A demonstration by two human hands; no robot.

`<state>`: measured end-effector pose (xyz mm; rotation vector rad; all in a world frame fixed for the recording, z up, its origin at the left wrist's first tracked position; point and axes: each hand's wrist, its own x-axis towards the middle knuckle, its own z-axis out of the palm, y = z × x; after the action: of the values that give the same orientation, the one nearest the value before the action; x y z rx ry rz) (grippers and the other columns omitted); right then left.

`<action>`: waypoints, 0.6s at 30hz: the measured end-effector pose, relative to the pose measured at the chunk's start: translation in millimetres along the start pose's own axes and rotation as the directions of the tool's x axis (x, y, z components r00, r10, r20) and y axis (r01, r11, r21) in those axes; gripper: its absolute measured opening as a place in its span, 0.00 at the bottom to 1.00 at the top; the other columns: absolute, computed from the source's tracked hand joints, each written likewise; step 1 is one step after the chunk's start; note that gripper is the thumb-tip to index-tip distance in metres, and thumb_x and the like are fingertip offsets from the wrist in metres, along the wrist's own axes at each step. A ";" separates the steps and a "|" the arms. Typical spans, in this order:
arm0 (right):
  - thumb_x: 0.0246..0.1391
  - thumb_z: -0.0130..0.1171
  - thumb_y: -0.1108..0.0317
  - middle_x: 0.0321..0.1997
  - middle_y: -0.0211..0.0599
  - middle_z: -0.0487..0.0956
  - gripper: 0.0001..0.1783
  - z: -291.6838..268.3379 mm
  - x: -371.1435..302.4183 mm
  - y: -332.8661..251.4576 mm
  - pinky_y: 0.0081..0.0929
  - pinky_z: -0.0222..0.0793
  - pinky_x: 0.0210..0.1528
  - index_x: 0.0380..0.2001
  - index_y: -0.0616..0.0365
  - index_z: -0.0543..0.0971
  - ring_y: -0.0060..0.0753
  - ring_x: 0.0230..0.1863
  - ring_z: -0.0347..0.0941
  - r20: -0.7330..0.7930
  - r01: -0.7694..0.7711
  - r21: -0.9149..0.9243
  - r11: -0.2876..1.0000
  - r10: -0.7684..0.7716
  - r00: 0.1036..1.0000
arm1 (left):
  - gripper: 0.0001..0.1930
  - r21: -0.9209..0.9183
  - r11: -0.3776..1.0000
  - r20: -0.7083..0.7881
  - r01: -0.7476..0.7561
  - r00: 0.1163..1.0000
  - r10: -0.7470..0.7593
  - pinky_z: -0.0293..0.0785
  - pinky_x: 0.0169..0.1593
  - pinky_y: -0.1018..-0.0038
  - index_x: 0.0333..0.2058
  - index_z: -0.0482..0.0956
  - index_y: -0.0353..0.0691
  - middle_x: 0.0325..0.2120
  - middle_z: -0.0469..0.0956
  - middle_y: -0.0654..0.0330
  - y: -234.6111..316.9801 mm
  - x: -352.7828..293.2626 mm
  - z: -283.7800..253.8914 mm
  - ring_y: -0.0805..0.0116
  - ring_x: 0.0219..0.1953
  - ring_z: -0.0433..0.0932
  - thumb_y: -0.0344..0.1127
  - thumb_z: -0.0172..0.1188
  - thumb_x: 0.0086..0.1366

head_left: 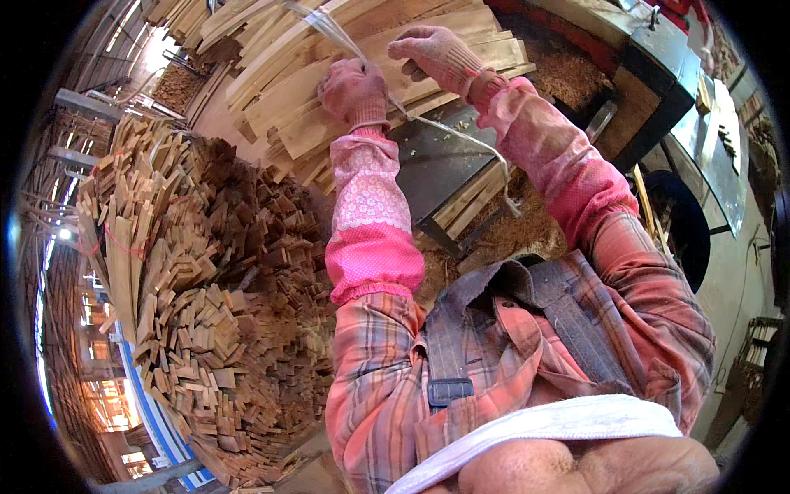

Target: The person unties a bundle of wooden planks and places them on a workbench. They then use a handheld air nozzle to blow dust off the planks and the work surface. The person proceeds to pick up individual planks and push them through a machine, likely a planer or saw, to process the wood.

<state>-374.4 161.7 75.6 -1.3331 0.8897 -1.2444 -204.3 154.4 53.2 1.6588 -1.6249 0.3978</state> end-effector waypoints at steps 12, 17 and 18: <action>0.57 0.60 0.54 0.29 0.32 0.81 0.18 -1.0 133.6 13.2 0.29 0.73 0.38 0.38 0.58 0.84 0.29 0.33 0.76 0.573 0.611 -0.774 -0.165 -0.593 0.566 | 0.15 -0.379 0.906 -0.104 -0.188 0.982 0.160 0.75 0.45 0.60 0.32 0.87 0.41 0.32 0.82 0.49 4.0 0.1 1.7 0.49 0.38 0.80 0.48 0.64 0.58; 0.46 0.63 0.66 0.24 0.43 0.81 0.04 24.9 101.5 10.0 0.35 0.74 0.32 0.23 0.52 0.83 0.42 0.29 0.80 0.367 0.543 -0.801 0.254 -0.508 0.779 | 0.18 -0.167 0.983 -0.094 -0.082 0.993 0.067 0.73 0.48 0.60 0.31 0.87 0.44 0.32 0.83 0.51 -22.8 -13.0 0.9 0.51 0.40 0.80 0.53 0.62 0.58; 0.46 0.64 0.65 0.24 0.43 0.81 0.04 15.3 100.6 20.2 0.34 0.74 0.31 0.24 0.52 0.82 0.41 0.29 0.80 0.356 0.605 -0.773 0.189 -0.661 0.660 | 0.18 -0.083 0.992 -0.077 -0.097 0.993 0.090 0.73 0.48 0.60 0.31 0.87 0.44 0.33 0.83 0.52 -9.0 -10.5 0.5 0.51 0.40 0.80 0.54 0.62 0.58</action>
<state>-338.7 64.3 76.2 -2.7498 1.0870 -1.5109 -197.5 160.5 42.9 1.4914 -1.6467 0.4244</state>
